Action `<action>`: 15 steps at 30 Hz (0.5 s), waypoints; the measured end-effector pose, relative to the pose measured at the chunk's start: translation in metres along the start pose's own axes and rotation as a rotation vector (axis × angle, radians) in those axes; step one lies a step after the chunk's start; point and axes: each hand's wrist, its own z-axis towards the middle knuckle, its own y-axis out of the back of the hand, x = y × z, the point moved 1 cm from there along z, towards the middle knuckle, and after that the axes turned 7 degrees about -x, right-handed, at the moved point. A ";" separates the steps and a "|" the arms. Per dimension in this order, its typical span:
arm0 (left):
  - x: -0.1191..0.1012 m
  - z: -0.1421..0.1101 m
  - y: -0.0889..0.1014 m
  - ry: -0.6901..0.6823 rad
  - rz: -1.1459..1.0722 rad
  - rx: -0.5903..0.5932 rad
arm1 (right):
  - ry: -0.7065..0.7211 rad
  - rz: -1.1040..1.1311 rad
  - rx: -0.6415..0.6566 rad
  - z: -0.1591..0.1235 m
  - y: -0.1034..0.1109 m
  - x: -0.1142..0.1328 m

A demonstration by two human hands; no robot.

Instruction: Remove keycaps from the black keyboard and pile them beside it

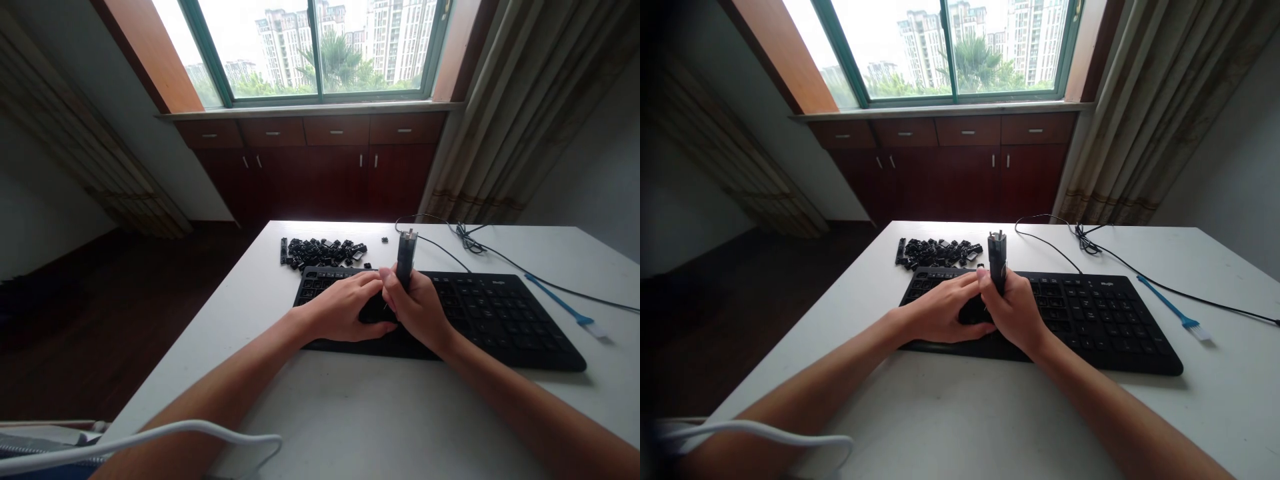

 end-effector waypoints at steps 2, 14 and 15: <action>0.000 0.000 0.000 0.003 -0.003 -0.003 | 0.035 -0.006 0.005 0.000 -0.001 0.000; 0.000 0.001 0.000 -0.046 -0.018 -0.006 | 0.233 -0.116 0.132 -0.007 -0.001 0.004; 0.000 0.001 0.000 -0.053 -0.020 -0.006 | 0.247 -0.123 0.132 -0.007 -0.001 0.004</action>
